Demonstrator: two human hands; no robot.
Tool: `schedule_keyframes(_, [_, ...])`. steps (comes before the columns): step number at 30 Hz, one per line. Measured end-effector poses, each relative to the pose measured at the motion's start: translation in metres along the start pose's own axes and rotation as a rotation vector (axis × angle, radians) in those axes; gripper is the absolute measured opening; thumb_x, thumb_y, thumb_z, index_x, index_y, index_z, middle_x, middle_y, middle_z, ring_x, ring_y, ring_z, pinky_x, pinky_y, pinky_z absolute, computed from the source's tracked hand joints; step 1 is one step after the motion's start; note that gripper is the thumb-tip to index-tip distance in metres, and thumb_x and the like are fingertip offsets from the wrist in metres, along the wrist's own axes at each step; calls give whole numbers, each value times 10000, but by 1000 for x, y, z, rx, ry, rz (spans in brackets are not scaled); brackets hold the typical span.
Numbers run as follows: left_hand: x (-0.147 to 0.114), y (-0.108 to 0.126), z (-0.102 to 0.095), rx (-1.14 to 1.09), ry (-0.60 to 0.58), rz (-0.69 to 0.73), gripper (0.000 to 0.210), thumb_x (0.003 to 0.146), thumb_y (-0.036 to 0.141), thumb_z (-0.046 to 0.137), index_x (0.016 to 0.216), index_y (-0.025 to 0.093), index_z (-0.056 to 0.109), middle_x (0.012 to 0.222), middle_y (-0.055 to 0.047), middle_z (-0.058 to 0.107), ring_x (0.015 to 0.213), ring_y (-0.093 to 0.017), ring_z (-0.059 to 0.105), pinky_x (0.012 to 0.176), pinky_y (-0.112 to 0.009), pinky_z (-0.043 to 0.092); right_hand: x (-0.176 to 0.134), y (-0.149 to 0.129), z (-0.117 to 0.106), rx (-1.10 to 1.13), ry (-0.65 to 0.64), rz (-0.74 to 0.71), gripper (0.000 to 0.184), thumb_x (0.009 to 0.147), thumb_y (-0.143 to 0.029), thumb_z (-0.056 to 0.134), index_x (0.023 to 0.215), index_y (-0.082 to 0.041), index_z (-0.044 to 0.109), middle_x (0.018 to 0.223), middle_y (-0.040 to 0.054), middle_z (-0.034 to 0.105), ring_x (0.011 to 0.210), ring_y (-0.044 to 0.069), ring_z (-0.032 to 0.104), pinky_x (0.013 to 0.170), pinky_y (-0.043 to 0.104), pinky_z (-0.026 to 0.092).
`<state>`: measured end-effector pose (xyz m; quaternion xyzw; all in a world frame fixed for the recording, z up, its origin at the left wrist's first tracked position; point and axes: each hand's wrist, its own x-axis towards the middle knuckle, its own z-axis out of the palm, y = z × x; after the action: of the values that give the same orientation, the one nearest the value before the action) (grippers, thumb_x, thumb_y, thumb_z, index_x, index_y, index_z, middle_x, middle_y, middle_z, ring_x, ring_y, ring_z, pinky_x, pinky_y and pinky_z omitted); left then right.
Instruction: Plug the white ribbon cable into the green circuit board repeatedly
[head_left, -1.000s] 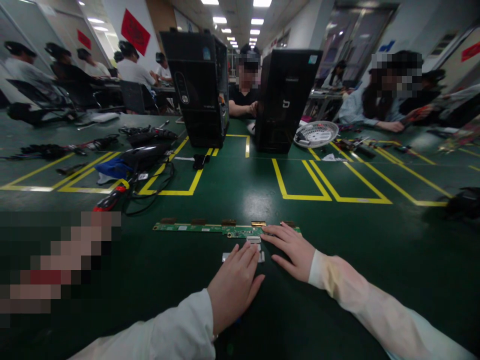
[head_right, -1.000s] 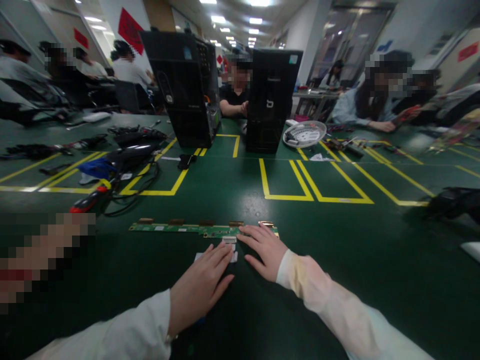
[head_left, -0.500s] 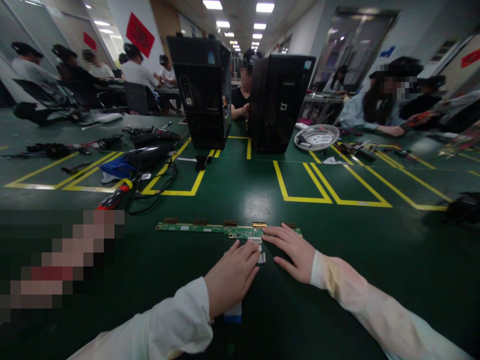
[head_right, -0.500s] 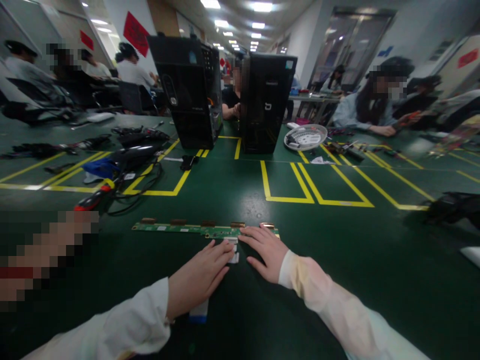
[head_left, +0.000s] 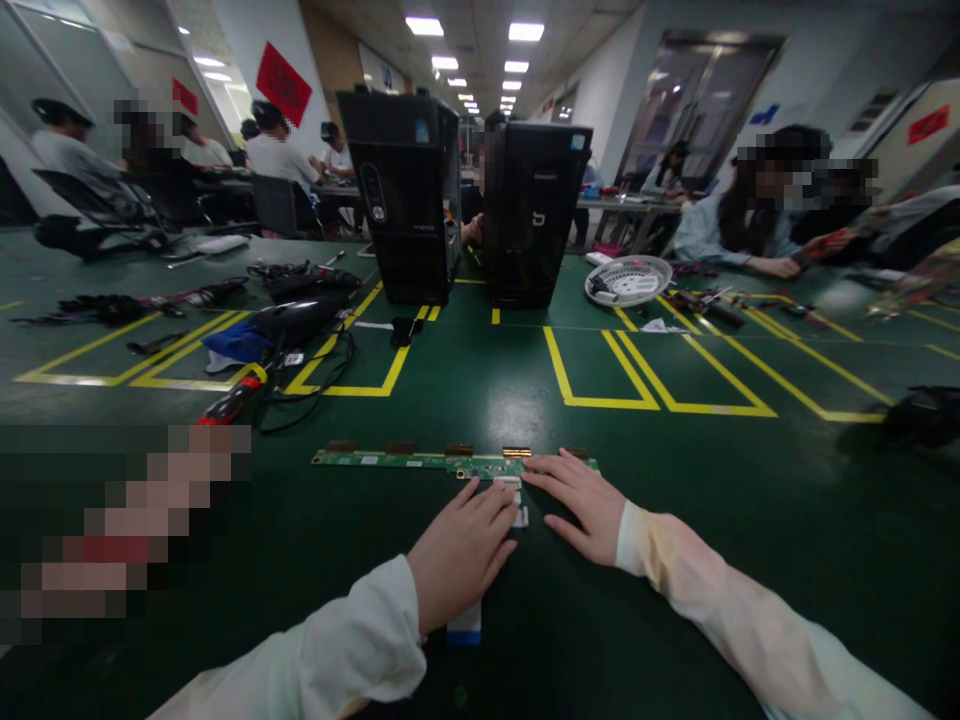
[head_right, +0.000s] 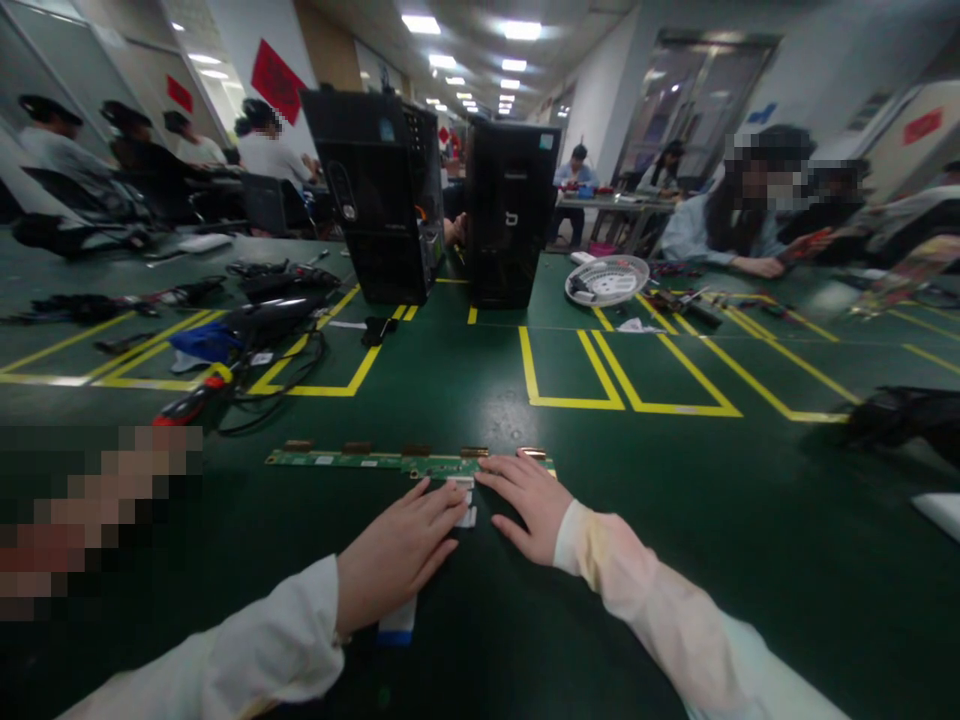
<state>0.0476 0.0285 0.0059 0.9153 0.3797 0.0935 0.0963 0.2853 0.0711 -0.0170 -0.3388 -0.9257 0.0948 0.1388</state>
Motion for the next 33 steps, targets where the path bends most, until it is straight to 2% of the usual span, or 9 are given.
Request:
schedule_keyframes(11, [-4, 11, 0, -24, -32, -69, 576, 903, 423, 456, 1377, 102, 386, 1435, -152, 435, 1323, -260, 397, 1079, -440, 353, 0, -6, -2, -11, 17, -3, 534, 843, -313, 472, 1358, -175, 435, 1402, 130, 431, 1297, 248, 376, 1113, 536, 184])
schedule_keyframes(20, [-2, 13, -3, -39, -72, -106, 629, 889, 447, 473, 1397, 94, 359, 1461, -151, 396, 1329, -262, 387, 1076, -426, 352, -2, -6, 0, -23, 19, -13, 541, 848, -315, 480, 1361, -153, 427, 1405, 143, 421, 1307, 250, 364, 1120, 541, 171])
schedule_keyframes(24, [-3, 9, 2, -45, -10, -84, 609, 898, 466, 449, 1390, 115, 373, 1445, -147, 423, 1325, -255, 394, 1054, -434, 382, 0, -5, 1, -32, 32, -16, 527, 841, -317, 493, 1340, -158, 444, 1386, 141, 442, 1293, 247, 383, 1118, 541, 172])
schedule_keyframes(27, [-2, 1, 3, -53, 59, -32, 530, 922, 432, 419, 1375, 158, 397, 1450, -119, 424, 1333, -233, 385, 1078, -432, 354, 1, -6, 2, -42, 34, -8, 500, 867, -325, 467, 1342, -174, 444, 1378, 141, 449, 1284, 247, 394, 1113, 550, 174])
schedule_keyframes(31, [2, -9, -7, -18, 162, -5, 470, 951, 354, 373, 1381, 163, 383, 1492, -110, 355, 1383, -212, 288, 1098, -406, 326, 1, -6, 3, -57, 28, 4, 467, 894, -330, 440, 1337, -183, 446, 1381, 137, 444, 1285, 242, 391, 1100, 551, 211])
schedule_keyframes(33, [3, -12, -16, 19, 209, -29, 454, 957, 342, 360, 1373, 161, 393, 1475, -110, 383, 1374, -214, 308, 1092, -412, 334, 1, -5, 4, -60, 25, 3, 458, 896, -327, 441, 1332, -185, 449, 1381, 135, 443, 1288, 242, 386, 1095, 555, 221])
